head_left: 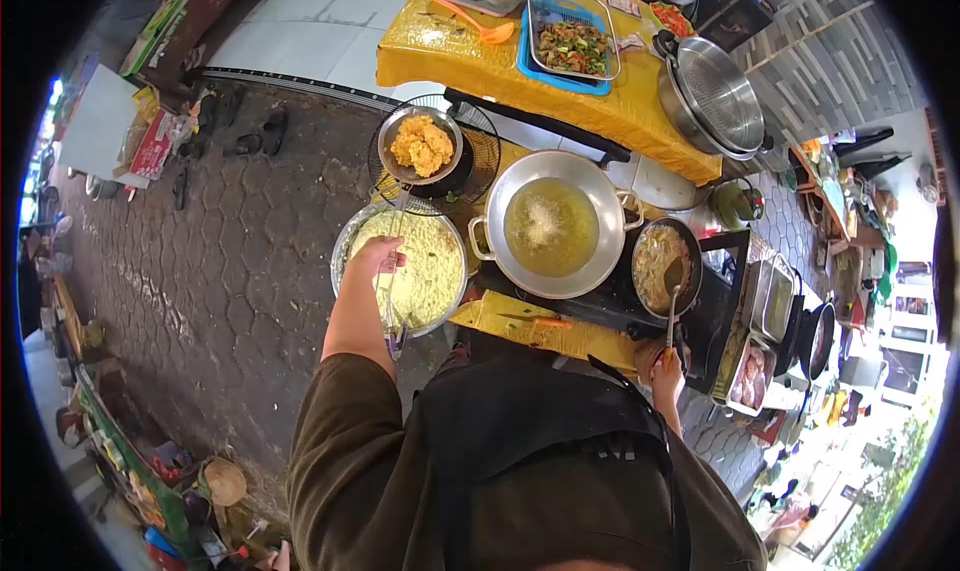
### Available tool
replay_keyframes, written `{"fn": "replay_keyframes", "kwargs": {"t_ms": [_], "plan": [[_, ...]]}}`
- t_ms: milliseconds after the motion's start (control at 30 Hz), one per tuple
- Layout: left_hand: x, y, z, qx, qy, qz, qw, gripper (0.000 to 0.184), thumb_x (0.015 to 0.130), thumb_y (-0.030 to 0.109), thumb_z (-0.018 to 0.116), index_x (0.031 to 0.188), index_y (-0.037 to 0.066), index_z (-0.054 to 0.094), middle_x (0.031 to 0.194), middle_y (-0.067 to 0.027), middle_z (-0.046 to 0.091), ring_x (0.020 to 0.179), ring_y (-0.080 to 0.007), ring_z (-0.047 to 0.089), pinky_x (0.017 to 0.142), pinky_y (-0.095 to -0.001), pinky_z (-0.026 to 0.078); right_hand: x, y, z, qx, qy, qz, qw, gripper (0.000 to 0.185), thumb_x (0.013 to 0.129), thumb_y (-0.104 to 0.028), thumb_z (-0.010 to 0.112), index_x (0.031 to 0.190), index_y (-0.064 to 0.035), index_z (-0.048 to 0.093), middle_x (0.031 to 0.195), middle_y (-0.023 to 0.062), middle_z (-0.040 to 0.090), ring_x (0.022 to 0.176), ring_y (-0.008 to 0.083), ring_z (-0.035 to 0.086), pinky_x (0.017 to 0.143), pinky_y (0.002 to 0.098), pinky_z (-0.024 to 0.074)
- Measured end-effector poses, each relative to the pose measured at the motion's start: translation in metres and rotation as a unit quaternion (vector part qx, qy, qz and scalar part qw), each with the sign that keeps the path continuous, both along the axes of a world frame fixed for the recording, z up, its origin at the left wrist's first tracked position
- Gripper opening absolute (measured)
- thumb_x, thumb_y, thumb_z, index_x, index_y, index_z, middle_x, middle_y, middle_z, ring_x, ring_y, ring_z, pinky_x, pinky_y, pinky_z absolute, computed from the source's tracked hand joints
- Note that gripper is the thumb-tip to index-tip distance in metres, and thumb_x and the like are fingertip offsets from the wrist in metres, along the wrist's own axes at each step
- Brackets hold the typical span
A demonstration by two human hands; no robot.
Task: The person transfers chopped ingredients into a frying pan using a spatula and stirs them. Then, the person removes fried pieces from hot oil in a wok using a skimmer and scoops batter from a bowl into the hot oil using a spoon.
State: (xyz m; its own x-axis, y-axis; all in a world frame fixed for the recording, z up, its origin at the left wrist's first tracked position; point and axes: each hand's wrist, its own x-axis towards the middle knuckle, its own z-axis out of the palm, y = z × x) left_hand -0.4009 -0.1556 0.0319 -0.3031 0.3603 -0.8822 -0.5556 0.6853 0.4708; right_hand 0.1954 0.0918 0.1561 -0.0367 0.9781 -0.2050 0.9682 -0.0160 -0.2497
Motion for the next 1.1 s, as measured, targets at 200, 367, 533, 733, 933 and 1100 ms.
{"fn": "replay_keyframes", "kwargs": {"t_ms": [200,367,533,733,933,1100], "plan": [[0.016,0.005,0.019,0.161,-0.140,0.091,0.973,0.020,0.089,0.025,0.053,0.101,0.009,0.049,0.063,0.0011,0.048,0.051,-0.0093,0.046,0.048,-0.0222,0.038,-0.019,-0.029,0.014,0.011,0.024,-0.059,0.998,0.057,0.076,-0.039,0.061,0.120,-0.0052,0.050,0.104,0.0199,0.060,0.099,0.0333,0.057,0.083,0.0384,0.0440],[0.019,0.004,0.024,0.235,-0.136,0.120,0.955,0.015,0.091,0.023,0.049,0.095,0.008,0.048,0.057,0.0042,0.032,0.045,-0.0065,0.029,0.042,-0.0217,0.027,-0.016,-0.030,0.005,0.026,0.057,-0.061,0.996,0.051,0.078,-0.032,0.061,0.120,-0.0055,0.049,0.105,0.0205,0.060,0.100,0.0355,0.056,0.084,0.0394,0.0435],[0.026,-0.007,0.061,0.244,-0.080,0.095,0.962,0.018,0.089,0.026,0.053,0.092,0.009,0.048,0.055,0.0059,0.032,0.042,-0.0046,0.028,0.039,-0.0211,0.026,-0.017,-0.016,-0.005,0.038,0.017,-0.062,0.997,0.048,0.078,-0.026,0.058,0.120,-0.0056,0.049,0.104,0.0218,0.059,0.099,0.0370,0.056,0.084,0.0407,0.0435],[0.048,-0.010,0.107,0.241,-0.072,0.108,0.962,0.022,0.089,0.027,0.053,0.092,0.007,0.046,0.056,0.0052,0.035,0.042,-0.0048,0.031,0.040,-0.0205,0.026,-0.015,0.003,-0.020,0.034,0.043,-0.067,0.996,0.049,0.074,-0.020,0.054,0.121,-0.0075,0.048,0.101,0.0232,0.060,0.096,0.0381,0.057,0.081,0.0429,0.0442],[0.062,-0.005,0.153,0.253,-0.048,0.121,0.959,0.019,0.090,0.025,0.051,0.091,0.006,0.046,0.055,0.0048,0.035,0.043,-0.0051,0.033,0.040,-0.0208,0.028,0.002,0.006,-0.041,0.020,0.063,-0.093,0.993,0.051,0.073,-0.018,0.052,0.123,-0.0095,0.046,0.100,0.0232,0.060,0.095,0.0379,0.057,0.080,0.0431,0.0444],[0.046,0.026,0.217,0.283,0.019,0.112,0.952,0.017,0.091,0.022,0.051,0.088,0.006,0.047,0.055,0.0042,0.036,0.041,-0.0057,0.034,0.039,-0.0215,0.028,0.007,0.010,-0.040,-0.004,0.065,-0.127,0.990,0.052,0.073,-0.018,0.052,0.124,-0.0111,0.045,0.098,0.0238,0.060,0.092,0.0386,0.058,0.079,0.0440,0.0448]]}}
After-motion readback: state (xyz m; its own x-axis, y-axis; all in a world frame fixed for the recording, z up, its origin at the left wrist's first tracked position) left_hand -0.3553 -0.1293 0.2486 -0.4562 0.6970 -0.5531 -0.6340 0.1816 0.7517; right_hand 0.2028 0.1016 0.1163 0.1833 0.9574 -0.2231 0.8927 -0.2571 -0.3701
